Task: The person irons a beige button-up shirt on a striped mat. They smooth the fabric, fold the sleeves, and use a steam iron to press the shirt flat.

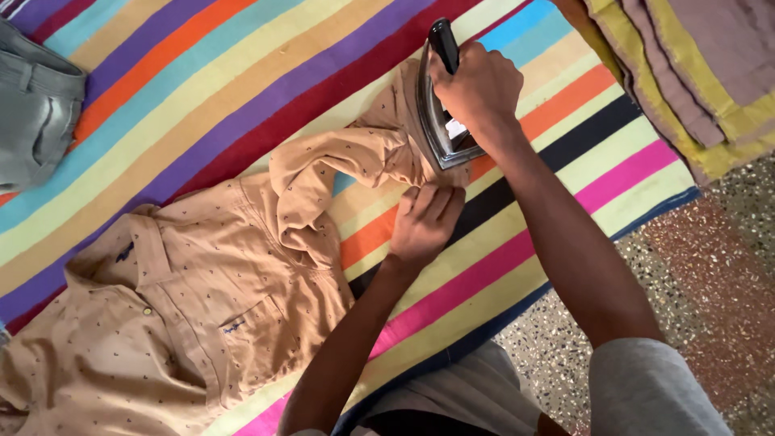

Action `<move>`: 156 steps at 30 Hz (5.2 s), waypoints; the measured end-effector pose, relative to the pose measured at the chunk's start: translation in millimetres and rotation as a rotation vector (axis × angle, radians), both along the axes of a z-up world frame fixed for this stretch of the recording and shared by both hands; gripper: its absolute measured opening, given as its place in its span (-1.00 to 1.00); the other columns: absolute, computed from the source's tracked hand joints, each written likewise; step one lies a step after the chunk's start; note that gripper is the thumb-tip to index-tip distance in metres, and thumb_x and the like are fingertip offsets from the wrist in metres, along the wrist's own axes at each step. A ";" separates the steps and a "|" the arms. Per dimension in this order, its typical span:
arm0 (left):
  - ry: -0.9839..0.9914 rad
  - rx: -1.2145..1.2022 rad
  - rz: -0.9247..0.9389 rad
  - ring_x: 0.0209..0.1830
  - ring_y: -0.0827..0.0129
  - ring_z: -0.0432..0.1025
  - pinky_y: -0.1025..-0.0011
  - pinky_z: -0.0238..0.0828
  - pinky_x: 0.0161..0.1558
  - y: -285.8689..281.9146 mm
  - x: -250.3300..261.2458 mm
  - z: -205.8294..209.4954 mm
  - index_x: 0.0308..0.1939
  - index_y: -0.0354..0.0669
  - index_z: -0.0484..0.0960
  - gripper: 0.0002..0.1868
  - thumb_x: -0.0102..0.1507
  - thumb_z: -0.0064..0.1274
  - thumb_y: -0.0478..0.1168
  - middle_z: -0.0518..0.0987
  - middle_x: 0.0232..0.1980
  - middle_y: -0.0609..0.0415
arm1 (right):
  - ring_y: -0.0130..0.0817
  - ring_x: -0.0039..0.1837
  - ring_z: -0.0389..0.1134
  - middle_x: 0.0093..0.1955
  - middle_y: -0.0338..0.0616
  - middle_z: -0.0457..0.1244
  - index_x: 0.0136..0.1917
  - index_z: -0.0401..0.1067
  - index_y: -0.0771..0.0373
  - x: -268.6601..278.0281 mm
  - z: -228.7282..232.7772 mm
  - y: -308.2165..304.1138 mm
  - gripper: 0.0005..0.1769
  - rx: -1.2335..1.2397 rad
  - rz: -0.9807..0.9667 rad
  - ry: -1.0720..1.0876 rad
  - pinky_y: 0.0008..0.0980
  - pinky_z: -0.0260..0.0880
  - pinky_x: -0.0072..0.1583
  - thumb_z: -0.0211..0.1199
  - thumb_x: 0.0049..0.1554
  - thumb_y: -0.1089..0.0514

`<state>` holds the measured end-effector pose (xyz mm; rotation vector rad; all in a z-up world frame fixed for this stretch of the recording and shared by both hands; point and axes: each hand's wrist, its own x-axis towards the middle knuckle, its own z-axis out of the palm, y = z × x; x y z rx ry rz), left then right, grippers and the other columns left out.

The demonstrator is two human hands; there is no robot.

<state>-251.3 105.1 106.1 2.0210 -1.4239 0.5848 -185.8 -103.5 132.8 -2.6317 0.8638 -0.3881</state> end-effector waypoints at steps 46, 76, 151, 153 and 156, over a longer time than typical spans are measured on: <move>0.834 -0.052 -0.046 -0.35 0.29 0.60 0.35 0.56 -0.23 -89.6 235.3 -104.5 -0.33 -0.21 0.65 -0.82 0.08 0.34 -0.29 0.66 -0.33 0.01 | -0.08 -0.40 0.39 -0.55 -0.10 0.26 -0.39 0.51 0.21 -34.3 26.2 13.6 -0.34 0.099 0.143 0.246 -0.12 0.40 -0.20 0.20 0.26 -0.35; 1.033 0.079 0.171 -0.42 0.22 0.63 0.31 0.54 -0.24 -80.4 249.1 -95.2 -0.52 -0.22 0.67 -0.84 -0.05 0.33 -0.24 0.65 -0.46 -0.09 | 0.04 -0.29 0.42 -0.43 0.04 0.32 -0.33 0.48 0.32 44.4 -26.0 -36.8 -0.26 -0.049 0.082 0.014 -0.04 0.40 -0.18 0.29 0.23 -0.43; 0.977 0.177 0.326 -0.20 0.20 0.61 0.28 0.49 -0.11 -96.7 241.8 -87.5 -0.41 0.01 0.79 -0.82 0.02 0.33 -0.04 0.72 -0.26 0.08 | 0.09 -0.30 0.40 -0.45 0.05 0.30 -0.37 0.52 0.25 32.5 -13.7 -19.1 -0.41 -0.149 0.086 -0.007 0.00 0.42 -0.19 0.32 0.21 -0.29; 1.020 0.194 0.333 -0.20 0.18 0.61 0.28 0.49 -0.09 -94.2 240.4 -82.1 -0.37 -0.03 0.79 -0.79 0.04 0.30 -0.03 0.72 -0.27 0.04 | 0.12 -0.30 0.41 -0.42 0.11 0.33 -0.38 0.52 0.27 53.3 -19.5 -25.3 -0.37 -0.275 0.040 -0.057 0.01 0.42 -0.23 0.38 0.16 -0.34; 1.038 0.185 0.307 -0.19 0.16 0.62 0.28 0.50 -0.09 -89.3 237.6 -77.2 -0.32 -0.07 0.78 -0.76 0.05 0.26 -0.04 0.73 -0.26 -0.02 | 0.17 -0.27 0.41 -0.38 0.15 0.34 -0.32 0.55 0.28 81.9 -21.9 -38.8 -0.39 -0.238 -0.001 -0.074 0.04 0.42 -0.18 0.37 0.16 -0.33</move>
